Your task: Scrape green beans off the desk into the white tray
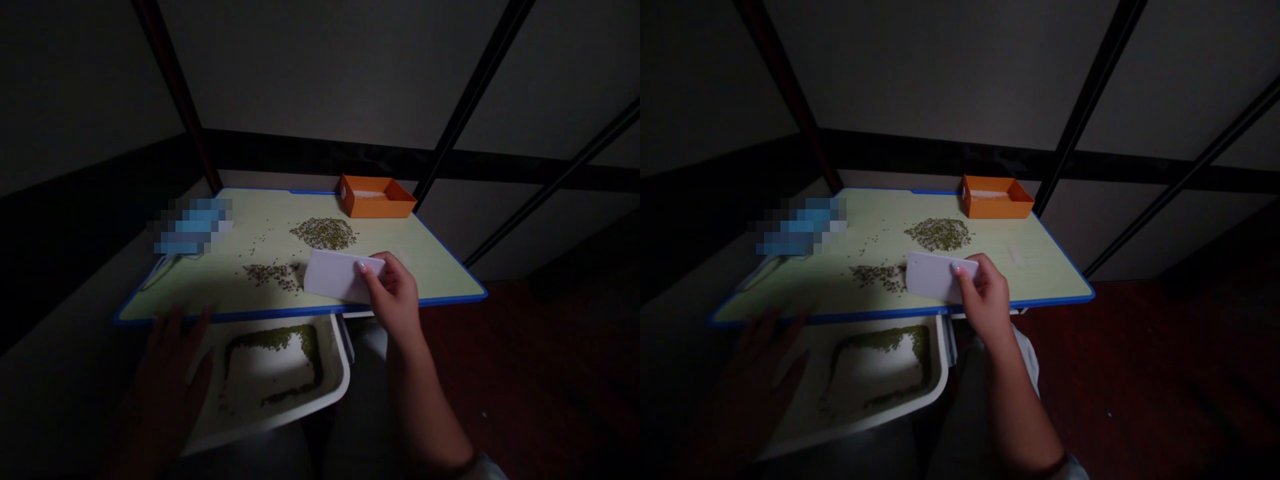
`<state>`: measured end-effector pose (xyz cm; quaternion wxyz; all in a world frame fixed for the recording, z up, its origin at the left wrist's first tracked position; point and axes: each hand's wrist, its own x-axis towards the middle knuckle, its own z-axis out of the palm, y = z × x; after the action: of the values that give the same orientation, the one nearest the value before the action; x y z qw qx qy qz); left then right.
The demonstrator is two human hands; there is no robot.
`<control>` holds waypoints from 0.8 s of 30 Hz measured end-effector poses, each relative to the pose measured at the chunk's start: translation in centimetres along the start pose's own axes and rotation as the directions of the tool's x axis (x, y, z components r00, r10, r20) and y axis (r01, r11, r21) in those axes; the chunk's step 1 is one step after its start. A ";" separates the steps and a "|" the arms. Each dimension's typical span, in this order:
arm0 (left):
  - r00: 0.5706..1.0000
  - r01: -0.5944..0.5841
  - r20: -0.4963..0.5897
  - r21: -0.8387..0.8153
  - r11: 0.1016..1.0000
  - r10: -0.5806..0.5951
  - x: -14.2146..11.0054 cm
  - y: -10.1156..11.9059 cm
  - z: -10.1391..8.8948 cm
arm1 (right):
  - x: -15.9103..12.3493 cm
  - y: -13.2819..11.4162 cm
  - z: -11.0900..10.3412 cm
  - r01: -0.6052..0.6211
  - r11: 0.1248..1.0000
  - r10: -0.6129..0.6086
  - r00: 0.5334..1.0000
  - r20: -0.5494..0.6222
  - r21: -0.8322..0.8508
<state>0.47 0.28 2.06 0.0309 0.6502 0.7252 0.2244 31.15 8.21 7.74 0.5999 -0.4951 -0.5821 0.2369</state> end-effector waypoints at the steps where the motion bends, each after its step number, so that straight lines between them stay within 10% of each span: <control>1: 1.000 -0.006 0.000 0.003 1.000 0.006 0.0 0.0 0.0 | 0.1 0.1 -0.1 -0.006 1.000 0.006 1.000 0.007 -0.009; 24: 1.000 0.000 0.025 0.008 1.000 0.000 0.1 0.1 0.0 | 0.0 0.4 1.1 -0.040 0.999 0.039 0.998 -0.056 -0.021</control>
<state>0.56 0.34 2.16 0.0373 0.6531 0.7256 0.2134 30.22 8.74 7.15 0.6055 -0.5197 -0.5579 0.2282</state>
